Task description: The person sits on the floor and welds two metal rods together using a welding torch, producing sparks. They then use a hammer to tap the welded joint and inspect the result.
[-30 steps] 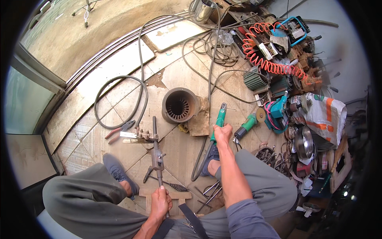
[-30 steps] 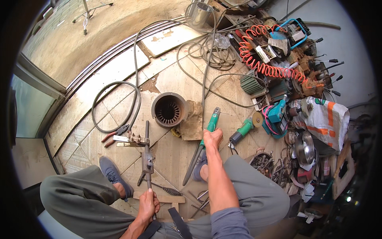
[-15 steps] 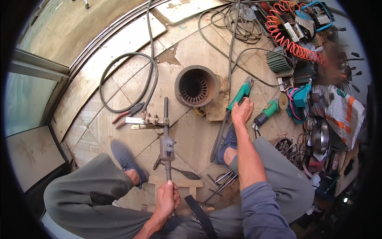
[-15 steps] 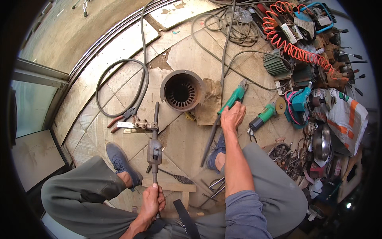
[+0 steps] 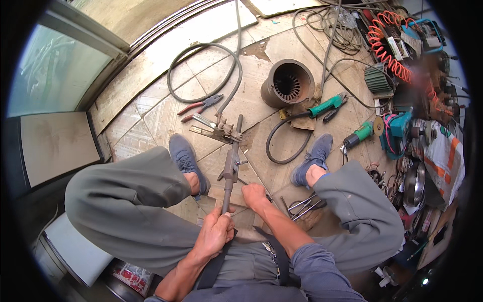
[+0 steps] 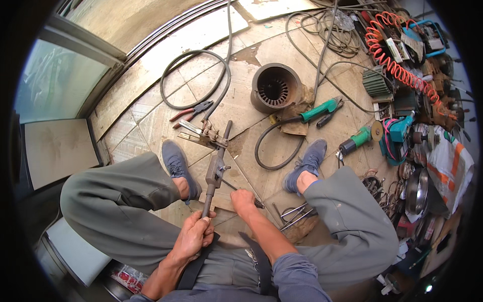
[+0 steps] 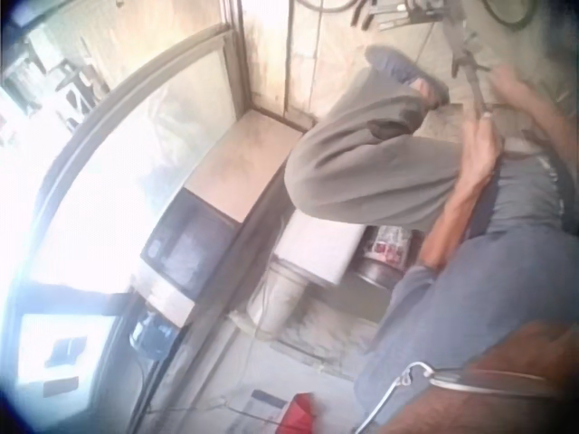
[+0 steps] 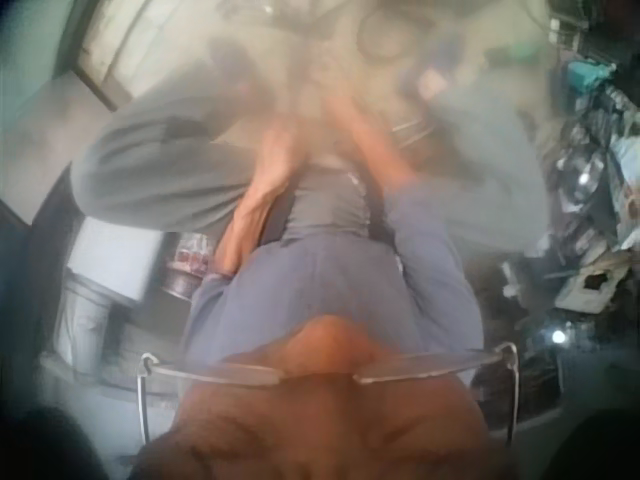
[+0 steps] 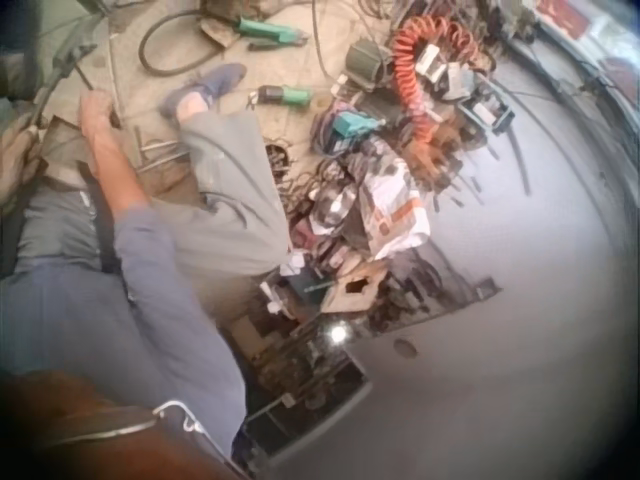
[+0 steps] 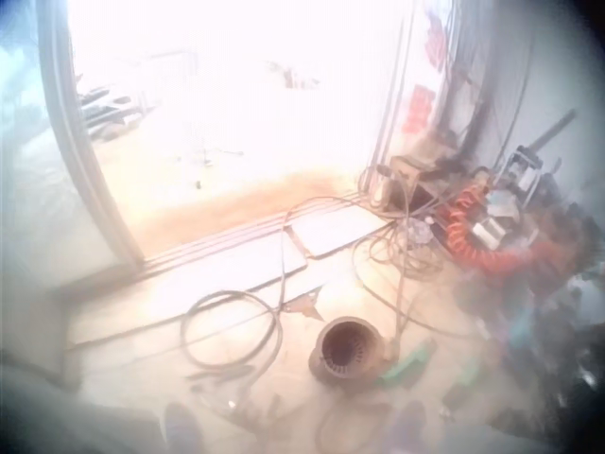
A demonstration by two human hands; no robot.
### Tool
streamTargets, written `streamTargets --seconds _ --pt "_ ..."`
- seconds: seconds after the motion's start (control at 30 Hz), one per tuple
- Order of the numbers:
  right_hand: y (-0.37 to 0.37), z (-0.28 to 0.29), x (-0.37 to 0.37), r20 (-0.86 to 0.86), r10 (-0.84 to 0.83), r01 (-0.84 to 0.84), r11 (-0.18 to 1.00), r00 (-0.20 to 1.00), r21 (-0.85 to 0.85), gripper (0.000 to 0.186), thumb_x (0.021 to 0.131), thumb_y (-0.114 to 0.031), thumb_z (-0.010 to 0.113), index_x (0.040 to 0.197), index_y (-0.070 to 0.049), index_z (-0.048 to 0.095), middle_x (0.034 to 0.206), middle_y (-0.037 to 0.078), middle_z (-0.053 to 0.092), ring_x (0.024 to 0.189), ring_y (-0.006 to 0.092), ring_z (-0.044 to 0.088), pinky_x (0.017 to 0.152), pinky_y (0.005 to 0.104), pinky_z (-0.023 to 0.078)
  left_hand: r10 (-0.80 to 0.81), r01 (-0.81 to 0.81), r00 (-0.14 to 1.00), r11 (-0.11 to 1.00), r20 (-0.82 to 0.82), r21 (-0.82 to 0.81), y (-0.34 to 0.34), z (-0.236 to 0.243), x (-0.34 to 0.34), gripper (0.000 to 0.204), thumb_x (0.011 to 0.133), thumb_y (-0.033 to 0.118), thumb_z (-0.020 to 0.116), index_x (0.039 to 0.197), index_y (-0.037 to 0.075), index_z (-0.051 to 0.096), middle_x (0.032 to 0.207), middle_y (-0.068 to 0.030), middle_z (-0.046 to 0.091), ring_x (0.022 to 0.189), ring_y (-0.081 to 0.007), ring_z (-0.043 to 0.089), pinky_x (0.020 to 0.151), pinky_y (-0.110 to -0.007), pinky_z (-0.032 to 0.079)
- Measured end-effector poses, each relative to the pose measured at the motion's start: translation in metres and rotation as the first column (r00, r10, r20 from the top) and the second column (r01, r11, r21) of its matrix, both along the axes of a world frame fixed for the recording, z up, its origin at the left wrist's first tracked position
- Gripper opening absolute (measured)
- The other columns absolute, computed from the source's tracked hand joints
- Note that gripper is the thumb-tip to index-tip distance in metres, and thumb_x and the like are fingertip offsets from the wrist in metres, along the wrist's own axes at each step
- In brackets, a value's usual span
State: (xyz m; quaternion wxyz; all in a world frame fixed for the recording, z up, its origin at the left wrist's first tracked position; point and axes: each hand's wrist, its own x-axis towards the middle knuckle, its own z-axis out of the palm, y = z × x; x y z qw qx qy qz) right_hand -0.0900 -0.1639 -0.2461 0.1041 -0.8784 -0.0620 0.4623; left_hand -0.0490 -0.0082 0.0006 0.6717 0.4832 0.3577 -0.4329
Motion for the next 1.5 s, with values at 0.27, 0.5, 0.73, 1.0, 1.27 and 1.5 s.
streamTargets --seconds 0.27,0.5,0.73,1.0,1.27,1.5 --pt "-0.017 -0.009 -0.006 0.115 0.071 -0.057 0.991 0.991 -0.121 0.024 0.088 -0.012 0.064 0.111 -0.004 0.069 0.109 0.018 0.071 0.102 0.0350 0.071 0.084 0.0443 0.059 0.056 -0.055 0.998 0.997 0.019 -0.060 -0.002 -0.013 0.001 0.026 0.105 0.012 0.043 0.126 -0.003 0.047 0.071 0.0015 0.039 0.053 -0.0066 0.034 0.048 -0.025 0.031" --pt "-0.043 0.008 0.004 0.155 -0.101 0.120 0.986 0.983 -0.118 0.027 0.083 -0.018 0.067 0.101 0.002 0.065 0.103 0.027 0.070 0.095 0.0417 0.071 0.082 0.0508 0.057 0.099 -0.096 0.994 0.993 0.052 -0.062 -0.011 -0.022 -0.001 0.029 0.104 0.011 0.045 0.127 -0.006 0.046 0.071 0.0008 0.043 0.053 -0.0069 0.039 0.047 -0.025 0.033" --pt "-0.091 0.139 0.051 0.108 -0.335 0.349 0.924 0.936 -0.157 0.032 0.080 -0.020 0.066 0.099 0.006 0.069 0.095 0.031 0.071 0.091 0.0397 0.072 0.082 0.0481 0.057 0.076 -0.075 0.979 0.997 0.190 -0.014 -0.025 -0.048 -0.009 0.028 0.103 0.013 0.046 0.124 -0.006 0.048 0.071 -0.0004 0.044 0.051 -0.0076 0.038 0.045 -0.026 0.033" --pt "-0.075 0.229 0.010 -0.288 -0.903 0.912 0.208 0.317 0.354 0.025 0.092 -0.020 0.069 0.090 0.004 0.064 0.072 0.007 0.062 0.058 0.0144 0.059 0.047 0.0300 0.046 -0.004 -0.001 0.980 1.000 0.200 0.026 -0.028 -0.060 -0.011 0.027 0.104 0.018 0.048 0.122 -0.002 0.050 0.071 -0.0015 0.046 0.050 -0.0102 0.046 0.043 -0.028 0.035" --pt "-0.023 0.211 -0.010 -0.194 -0.956 0.871 0.101 0.218 0.480 0.036 0.098 -0.032 0.060 0.090 0.004 0.063 0.062 0.011 0.059 0.054 0.0175 0.059 0.053 0.0357 0.047 -0.165 0.086 0.911 0.972 0.379 0.218 -0.028 -0.098 -0.025 0.019 0.103 0.019 0.047 0.104 0.001 0.051 0.067 -0.0018 0.047 0.045 -0.0112 0.046 0.038 -0.031 0.036" --pt "-0.005 0.180 -0.013 0.152 -0.923 0.754 0.377 0.353 0.538 0.040 0.100 -0.031 0.055 0.083 0.005 0.058 0.065 0.021 0.060 0.060 0.0356 0.062 0.060 0.0475 0.046 -0.144 0.056 0.912 0.971 0.384 0.230 -0.032 -0.092 -0.023 0.021 0.099 0.016 0.051 0.095 -0.005 0.056 0.064 -0.0079 0.056 0.050 -0.0168 0.056 0.042 -0.036 0.042"
